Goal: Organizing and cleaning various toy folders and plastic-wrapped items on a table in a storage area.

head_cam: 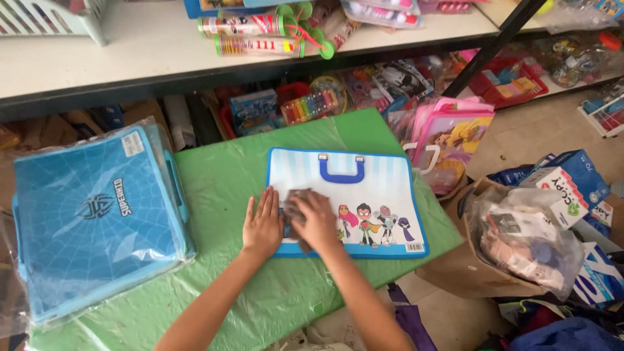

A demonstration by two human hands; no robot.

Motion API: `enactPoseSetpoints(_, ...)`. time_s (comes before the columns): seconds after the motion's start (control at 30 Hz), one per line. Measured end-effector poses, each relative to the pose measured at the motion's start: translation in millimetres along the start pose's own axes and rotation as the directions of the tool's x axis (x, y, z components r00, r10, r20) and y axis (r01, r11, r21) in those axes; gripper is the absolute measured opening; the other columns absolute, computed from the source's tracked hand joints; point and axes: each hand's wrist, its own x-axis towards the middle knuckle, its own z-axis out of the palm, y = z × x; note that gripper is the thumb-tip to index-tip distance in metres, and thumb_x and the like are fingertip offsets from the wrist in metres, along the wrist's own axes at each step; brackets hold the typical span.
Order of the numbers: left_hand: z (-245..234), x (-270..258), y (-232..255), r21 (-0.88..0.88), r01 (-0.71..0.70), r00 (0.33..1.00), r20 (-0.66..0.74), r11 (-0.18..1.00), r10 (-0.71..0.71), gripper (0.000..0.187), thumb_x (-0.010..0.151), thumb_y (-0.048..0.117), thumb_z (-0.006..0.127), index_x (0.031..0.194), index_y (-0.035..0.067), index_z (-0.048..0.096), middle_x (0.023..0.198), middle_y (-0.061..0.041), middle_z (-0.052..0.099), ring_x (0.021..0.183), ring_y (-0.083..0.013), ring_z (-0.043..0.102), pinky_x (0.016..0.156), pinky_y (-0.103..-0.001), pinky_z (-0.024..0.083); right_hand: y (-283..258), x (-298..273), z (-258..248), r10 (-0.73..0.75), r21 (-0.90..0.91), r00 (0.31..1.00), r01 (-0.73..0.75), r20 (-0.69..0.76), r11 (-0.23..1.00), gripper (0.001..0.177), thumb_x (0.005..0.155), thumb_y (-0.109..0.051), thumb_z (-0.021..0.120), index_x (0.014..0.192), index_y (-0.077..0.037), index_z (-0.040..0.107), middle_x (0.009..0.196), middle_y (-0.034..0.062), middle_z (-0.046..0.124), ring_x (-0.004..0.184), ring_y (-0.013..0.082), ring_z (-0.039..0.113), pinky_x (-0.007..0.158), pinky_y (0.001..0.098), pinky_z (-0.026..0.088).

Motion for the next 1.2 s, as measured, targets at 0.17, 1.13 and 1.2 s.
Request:
enactPoseSetpoints(0.17,-9,1,1,-0.048,-0.009,0.999,0.033,0.999,0.010,0.067,0.102,0.034,0.040,0.156,-0.003,0.029,0.166,-0.016,0.027,0.154,-0.0255,0.022,0.126,-0.048,0.009,146,-42,-37,0.280,-0.151,0.948,-0.302,-0.149,0.941,0.055,0.076,-0.028,0.080,0.127,-0.013,0.070,0.133,0.0156,0.065,0.123,0.0369,0.060,0.107,0.0483,0.047)
enactPoseSetpoints(1.13,39,207,26,-0.322,-0.398,0.894,0.072,0.859,0.442,0.054,0.088,0.041,0.069,0.135,0.018,0.058,0.140,-0.011,0.064,0.114,-0.0447,0.060,0.098,-0.051,0.049,36,-27,-80,-0.176,0.281,0.967,0.119,0.185,0.952,0.047,0.077,-0.021,0.075,0.124,-0.015,0.068,0.136,0.0109,0.064,0.133,0.0357,0.054,0.114,0.0499,0.043)
enactPoseSetpoints(1.2,50,218,19,-0.427,0.014,0.977,0.200,0.904,0.079,0.032,0.097,0.032,0.060,0.127,0.019,0.065,0.109,-0.010,0.079,0.101,-0.0330,0.075,0.089,-0.047,0.059,65,-26,-80,0.149,0.221,0.986,-0.163,0.078,0.962,0.030,0.081,-0.022,0.070,0.110,-0.012,0.068,0.131,0.0092,0.068,0.130,0.0313,0.059,0.113,0.0473,0.045)
